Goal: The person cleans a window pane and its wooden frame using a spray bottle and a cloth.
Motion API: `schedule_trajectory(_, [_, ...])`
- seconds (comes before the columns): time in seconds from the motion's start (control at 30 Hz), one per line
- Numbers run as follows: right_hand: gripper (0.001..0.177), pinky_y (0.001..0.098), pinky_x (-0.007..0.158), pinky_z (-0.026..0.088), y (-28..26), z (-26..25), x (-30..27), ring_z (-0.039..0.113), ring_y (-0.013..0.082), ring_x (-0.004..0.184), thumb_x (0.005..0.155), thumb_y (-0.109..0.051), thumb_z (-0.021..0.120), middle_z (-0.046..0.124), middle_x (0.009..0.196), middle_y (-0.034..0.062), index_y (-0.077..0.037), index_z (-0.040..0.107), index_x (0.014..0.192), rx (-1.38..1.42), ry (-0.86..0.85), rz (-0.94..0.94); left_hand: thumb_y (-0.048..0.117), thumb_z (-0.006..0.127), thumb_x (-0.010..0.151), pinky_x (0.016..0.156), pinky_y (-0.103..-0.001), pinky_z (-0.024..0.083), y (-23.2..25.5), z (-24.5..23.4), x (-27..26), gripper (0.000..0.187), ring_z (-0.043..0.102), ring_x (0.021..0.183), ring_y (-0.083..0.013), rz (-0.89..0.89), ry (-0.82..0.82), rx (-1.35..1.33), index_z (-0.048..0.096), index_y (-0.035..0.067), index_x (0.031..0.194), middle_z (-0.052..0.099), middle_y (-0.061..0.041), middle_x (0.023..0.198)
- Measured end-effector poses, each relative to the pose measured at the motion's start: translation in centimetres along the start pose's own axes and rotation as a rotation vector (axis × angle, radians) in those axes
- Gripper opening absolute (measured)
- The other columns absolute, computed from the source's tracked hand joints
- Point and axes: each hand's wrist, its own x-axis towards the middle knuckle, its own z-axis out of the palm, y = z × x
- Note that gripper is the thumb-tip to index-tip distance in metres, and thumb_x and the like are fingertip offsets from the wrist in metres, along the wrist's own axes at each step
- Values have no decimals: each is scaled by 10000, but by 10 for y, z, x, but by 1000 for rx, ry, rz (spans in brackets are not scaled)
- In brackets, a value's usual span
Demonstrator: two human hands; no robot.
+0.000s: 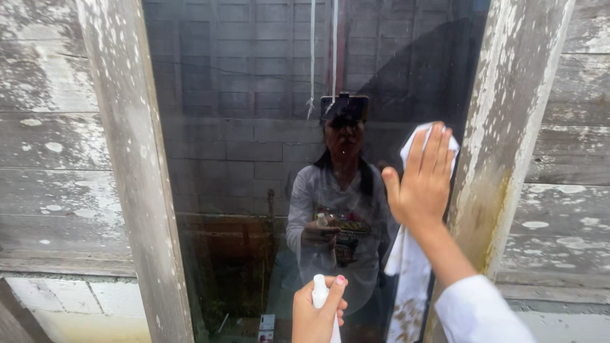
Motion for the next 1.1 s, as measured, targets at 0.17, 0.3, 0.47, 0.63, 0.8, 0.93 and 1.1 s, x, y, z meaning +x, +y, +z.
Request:
schedule_trajectory(0.17, [840, 578, 1200, 267, -36, -10, -118, 373, 429, 1446, 850, -540, 636, 435, 1513, 251, 3, 451, 1464, 148, -210, -204, 282, 782, 872, 454, -263, 484, 6, 16, -12, 292, 596, 494, -95, 77, -47, -61, 751, -7, 896, 670, -59, 617])
schedule_trajectory(0.3, [699, 479, 1168, 334, -34, -22, -126, 487, 282, 1415, 869, -469, 676, 550, 1513, 109, -105, 561, 1455, 103, -265, -573, 287, 768, 882, 465, -250, 481, 15, 16, -18, 290, 591, 508, -77, 98, -55, -96, 763, 0, 920, 669, -46, 630])
schedule_trajectory(0.47, [679, 506, 1211, 316, -24, -11, -31, 436, 392, 1434, 939, -429, 666, 505, 1545, 209, -32, 538, 1475, 100, -106, -253, 316, 768, 886, 489, -236, 501, 21, 7, -22, 309, 601, 521, -67, 55, 4, -8, 764, 8, 911, 670, -40, 633])
schedule_trajectory(0.63, [642, 572, 1193, 282, -75, 0, -3, 412, 409, 1455, 924, -406, 659, 486, 1546, 218, -38, 523, 1431, 41, 2, -249, 315, 767, 883, 477, -245, 484, 18, -2, -18, 309, 583, 508, -77, 68, 35, -29, 769, 6, 907, 647, -38, 623])
schedule_trajectory(0.8, [631, 483, 1161, 341, -100, -11, -77, 471, 254, 1425, 918, -399, 654, 542, 1520, 78, -103, 555, 1467, 218, -198, -610, 319, 762, 884, 470, -252, 482, 15, -3, -12, 313, 576, 509, -76, 66, 48, -26, 769, 6, 901, 637, -33, 619])
schedule_trajectory(0.93, [647, 455, 1159, 348, -62, -12, -105, 477, 197, 1412, 890, -402, 636, 545, 1524, 37, -159, 555, 1484, 196, -262, -634, 321, 762, 875, 473, -255, 486, 18, -2, -14, 315, 589, 519, -81, 82, 41, -20, 762, 8, 910, 639, -34, 622])
schedule_trajectory(1.1, [705, 572, 1250, 211, -15, -8, -70, 330, 378, 1534, 978, -397, 601, 408, 1620, 209, -16, 451, 1551, 24, -54, -32, 332, 763, 876, 488, -255, 495, 25, -14, -17, 333, 589, 524, -84, 70, 77, -12, 761, 1, 908, 633, -37, 620])
